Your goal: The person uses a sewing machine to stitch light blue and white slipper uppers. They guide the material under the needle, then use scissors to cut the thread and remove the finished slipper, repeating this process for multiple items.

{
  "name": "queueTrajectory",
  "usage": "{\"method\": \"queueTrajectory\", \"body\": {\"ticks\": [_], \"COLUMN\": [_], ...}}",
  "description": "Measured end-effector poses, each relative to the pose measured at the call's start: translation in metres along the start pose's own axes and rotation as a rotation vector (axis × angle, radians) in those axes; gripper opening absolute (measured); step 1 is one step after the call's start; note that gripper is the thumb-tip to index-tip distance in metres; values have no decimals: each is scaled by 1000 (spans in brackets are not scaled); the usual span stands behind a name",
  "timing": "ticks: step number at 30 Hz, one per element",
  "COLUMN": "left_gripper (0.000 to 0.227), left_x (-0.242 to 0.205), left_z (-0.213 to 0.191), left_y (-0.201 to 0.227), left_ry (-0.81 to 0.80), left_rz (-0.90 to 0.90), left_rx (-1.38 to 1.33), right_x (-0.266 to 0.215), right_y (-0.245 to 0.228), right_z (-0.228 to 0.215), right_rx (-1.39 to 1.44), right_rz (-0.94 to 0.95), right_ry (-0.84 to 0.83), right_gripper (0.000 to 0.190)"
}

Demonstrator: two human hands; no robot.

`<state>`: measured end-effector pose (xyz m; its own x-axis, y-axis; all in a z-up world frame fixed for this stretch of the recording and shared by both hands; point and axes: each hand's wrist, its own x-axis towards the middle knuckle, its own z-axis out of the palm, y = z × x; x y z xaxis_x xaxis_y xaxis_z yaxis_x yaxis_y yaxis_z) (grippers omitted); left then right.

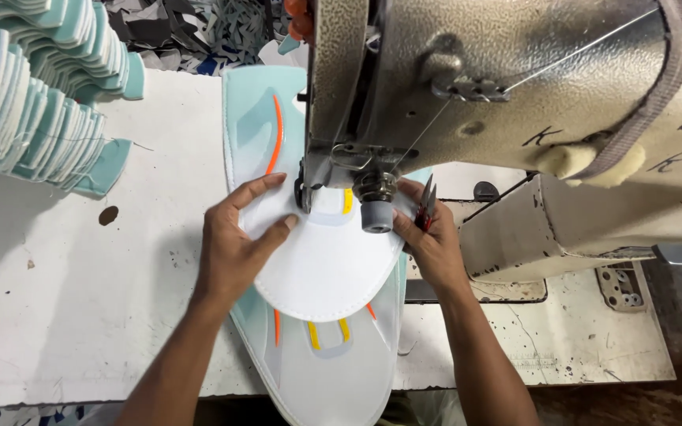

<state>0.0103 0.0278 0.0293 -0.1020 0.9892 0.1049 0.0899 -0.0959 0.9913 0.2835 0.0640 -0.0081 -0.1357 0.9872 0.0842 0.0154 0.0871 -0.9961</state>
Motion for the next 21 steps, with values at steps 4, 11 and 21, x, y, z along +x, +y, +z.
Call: {"method": "queueTrajectory", "body": {"ticks": [4, 11, 21], "left_gripper": [58, 93, 72], "left_x": [31, 38, -90], "left_z": [-12, -21, 50], "left_y": [-8, 13, -48], "left_ry": [-71, -19, 133], "left_rz": [148, -57, 149], "left_rx": [196, 304, 55], "right_x": [-30, -94, -120], "right_y": [-6, 21, 39], "right_z": [12, 66, 115], "right_rx": [-114, -56, 191], "right_rz": [37, -37, -96], "right_ry": [10, 115, 34], "right_gripper": [56, 55, 59]}}
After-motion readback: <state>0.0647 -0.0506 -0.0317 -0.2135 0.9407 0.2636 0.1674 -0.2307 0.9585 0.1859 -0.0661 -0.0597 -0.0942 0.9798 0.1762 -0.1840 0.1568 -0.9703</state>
